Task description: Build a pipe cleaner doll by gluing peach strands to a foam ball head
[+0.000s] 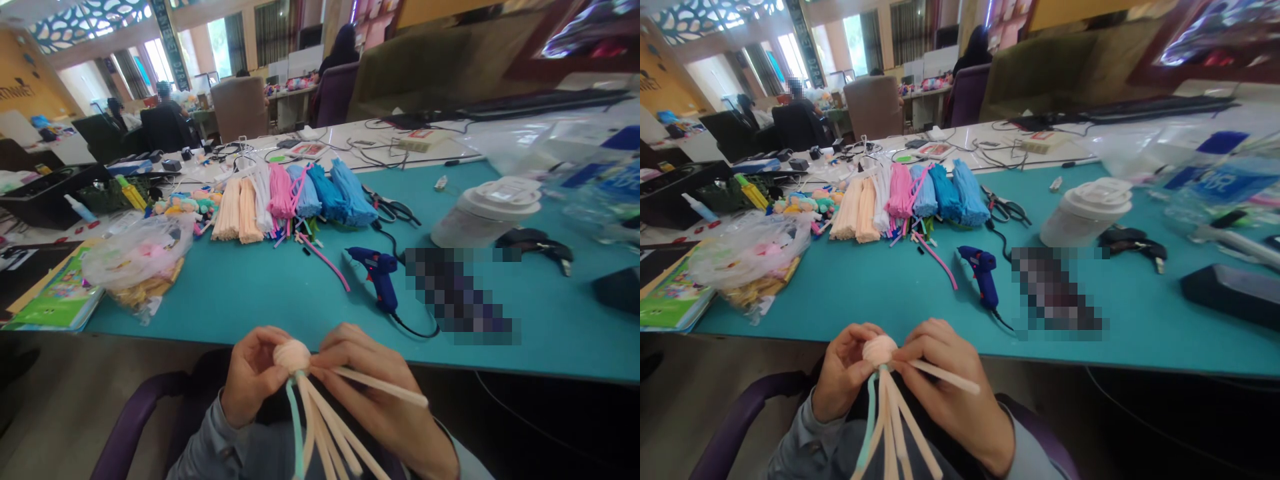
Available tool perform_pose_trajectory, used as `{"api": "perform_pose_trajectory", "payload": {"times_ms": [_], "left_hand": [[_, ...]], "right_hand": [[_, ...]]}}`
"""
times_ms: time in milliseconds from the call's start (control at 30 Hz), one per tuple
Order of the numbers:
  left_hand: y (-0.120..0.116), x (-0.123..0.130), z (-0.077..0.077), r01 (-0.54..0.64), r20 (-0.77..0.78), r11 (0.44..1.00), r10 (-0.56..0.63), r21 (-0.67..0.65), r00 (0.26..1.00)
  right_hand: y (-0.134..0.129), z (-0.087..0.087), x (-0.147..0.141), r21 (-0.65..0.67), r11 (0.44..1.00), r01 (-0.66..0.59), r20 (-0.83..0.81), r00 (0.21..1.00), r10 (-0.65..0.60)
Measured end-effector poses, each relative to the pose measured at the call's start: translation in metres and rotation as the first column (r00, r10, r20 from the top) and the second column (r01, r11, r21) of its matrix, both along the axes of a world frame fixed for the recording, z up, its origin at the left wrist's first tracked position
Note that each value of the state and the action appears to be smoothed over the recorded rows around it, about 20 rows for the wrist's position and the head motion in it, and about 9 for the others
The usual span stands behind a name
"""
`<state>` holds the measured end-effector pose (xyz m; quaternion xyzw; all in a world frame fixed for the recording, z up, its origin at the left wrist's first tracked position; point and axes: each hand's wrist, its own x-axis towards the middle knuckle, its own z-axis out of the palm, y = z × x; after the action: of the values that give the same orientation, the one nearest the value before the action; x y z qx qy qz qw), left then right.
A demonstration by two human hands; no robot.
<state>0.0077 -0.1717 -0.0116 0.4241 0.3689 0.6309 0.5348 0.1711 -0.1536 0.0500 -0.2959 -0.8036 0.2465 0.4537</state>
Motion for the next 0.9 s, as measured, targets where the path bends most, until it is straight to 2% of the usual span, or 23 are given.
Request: {"api": "perform_pose_trajectory", "payload": {"times_ms": [100, 200, 400, 533, 900], "left_hand": [[0.0, 0.001, 0.001, 0.009, 0.029, 1.0, -0.009, 0.002, 1.0], [0.0, 0.002, 0.002, 0.002, 0.041, 1.0, -0.002, -0.015, 0.999], [-0.003, 0.002, -0.003, -0.023, 0.091, 0.999, 0.026, -0.041, 0.996], [-0.004, -0.001, -0.007, -0.037, 0.053, 0.999, 0.039, -0.039, 0.998], [-0.006, -0.003, -0.004, 0.071, 0.146, 0.997, -0.064, -0.042, 0.987]], "right_hand": [[-0.001, -0.001, -0.002, -0.137, 0.99, 0.017, -0.077, 0.997, -0.028], [-0.001, -0.002, -0.002, -0.17, 0.985, 0.025, -0.098, 0.994, -0.042], [-0.002, -0.007, -0.003, -0.066, 0.993, 0.094, -0.075, 0.992, -0.099], [-0.002, -0.008, -0.003, -0.023, 0.993, 0.116, -0.06, 0.991, -0.118], [0.0, -0.011, -0.005, 0.018, 0.991, 0.132, -0.04, 0.991, -0.131]]}}
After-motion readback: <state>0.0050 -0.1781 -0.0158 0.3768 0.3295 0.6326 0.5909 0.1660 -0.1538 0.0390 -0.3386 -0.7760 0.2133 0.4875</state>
